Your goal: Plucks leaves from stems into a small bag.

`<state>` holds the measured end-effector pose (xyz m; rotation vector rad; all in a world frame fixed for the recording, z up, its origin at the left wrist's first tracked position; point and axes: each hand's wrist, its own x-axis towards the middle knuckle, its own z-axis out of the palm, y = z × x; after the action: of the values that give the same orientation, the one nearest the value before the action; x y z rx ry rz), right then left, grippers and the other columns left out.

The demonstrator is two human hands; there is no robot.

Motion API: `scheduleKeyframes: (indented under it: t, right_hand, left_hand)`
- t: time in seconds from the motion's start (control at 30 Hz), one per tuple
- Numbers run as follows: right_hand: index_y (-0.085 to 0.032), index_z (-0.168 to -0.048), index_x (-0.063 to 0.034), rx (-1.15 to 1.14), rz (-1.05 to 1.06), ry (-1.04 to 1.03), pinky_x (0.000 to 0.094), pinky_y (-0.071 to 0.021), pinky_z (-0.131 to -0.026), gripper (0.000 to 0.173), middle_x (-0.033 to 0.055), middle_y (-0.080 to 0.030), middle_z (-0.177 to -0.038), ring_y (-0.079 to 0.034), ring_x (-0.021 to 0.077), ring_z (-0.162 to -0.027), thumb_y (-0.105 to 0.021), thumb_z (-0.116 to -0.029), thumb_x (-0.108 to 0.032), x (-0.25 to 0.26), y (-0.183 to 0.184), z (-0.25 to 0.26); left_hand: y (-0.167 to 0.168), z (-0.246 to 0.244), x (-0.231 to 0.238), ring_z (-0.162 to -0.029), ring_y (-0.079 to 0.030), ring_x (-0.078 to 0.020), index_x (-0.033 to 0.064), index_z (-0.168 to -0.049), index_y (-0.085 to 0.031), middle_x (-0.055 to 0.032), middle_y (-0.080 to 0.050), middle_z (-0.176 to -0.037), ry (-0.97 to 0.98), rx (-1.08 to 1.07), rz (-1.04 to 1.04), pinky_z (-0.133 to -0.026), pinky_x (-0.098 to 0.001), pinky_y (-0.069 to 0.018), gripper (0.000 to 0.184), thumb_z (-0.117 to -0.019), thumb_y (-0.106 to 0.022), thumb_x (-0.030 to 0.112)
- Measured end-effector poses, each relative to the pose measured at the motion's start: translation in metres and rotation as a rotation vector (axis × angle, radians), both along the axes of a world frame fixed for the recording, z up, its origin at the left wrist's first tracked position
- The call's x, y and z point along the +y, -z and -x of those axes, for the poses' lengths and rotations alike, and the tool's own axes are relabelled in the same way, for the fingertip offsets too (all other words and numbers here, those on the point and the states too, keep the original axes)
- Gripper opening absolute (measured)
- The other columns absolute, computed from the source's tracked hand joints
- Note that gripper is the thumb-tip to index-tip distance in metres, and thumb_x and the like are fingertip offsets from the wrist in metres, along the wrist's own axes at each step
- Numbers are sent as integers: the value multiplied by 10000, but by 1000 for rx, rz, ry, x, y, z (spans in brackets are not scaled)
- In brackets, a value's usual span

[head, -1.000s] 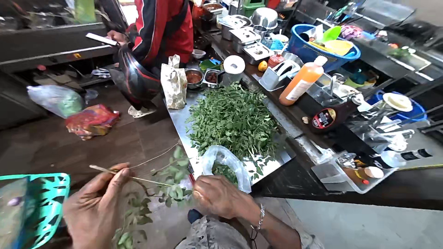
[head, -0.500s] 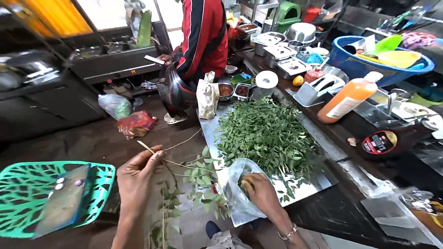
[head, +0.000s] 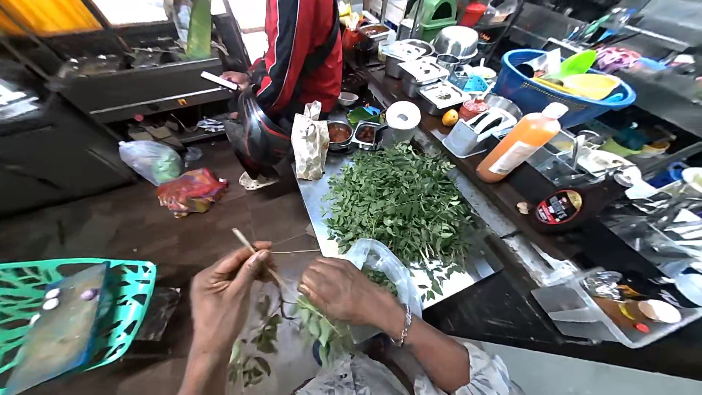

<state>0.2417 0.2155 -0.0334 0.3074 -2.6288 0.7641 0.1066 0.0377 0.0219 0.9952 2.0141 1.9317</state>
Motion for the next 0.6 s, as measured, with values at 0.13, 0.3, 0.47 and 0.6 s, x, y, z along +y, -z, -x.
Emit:
scheduleKeyframes:
  t: [0.13, 0.3, 0.47, 0.6]
  right_hand:
    - [-666, -959, -84, -33, -48, 120, 381, -584, -776, 280, 86, -660, -911, -674, 238, -906, -491, -1073, -271, 17, 26, -60]
    - [-710, -1082, -91, -313, 146, 511, 398, -587, -897, 330, 76, -700, -1037, -690, 198, -995, -441, -1091, -283, 64, 109, -107]
    - [-708, -1281, -187, -518, 181, 693, 470, -487, -1078, 413, 36, -695, -1257, -620, 221, -1227, -464, -1065, -440, 70, 127, -93]
    - [-767, -1072, -179, 91, 336, 733, 329, -621, -842, 199, -62, -722, -993, -697, 73, -937, -619, -1010, -296, 52, 54, -76]
  left_hand:
    - [-8, 39, -50, -747, -697, -104, 26, -1191, -652, 12, -716, -914, -229, -10, -25, -694, -286, -621, 231, -1054, -542, 177]
    - [-37, 55, -72, -693, -674, -71, 44, -1262, -554, 44, -672, -867, -417, -121, -21, -676, -221, -594, 223, -1095, -425, 117]
    - [-17, 50, -36, -737, -704, -131, 24, -1270, -642, -43, -730, -941, -210, -82, 8, -661, -289, -620, 267, -1050, -548, 142]
    - [-7, 35, -15, -728, -705, -160, 46, -1231, -690, -71, -737, -959, -115, -120, 0, -628, -299, -621, 233, -1035, -582, 115]
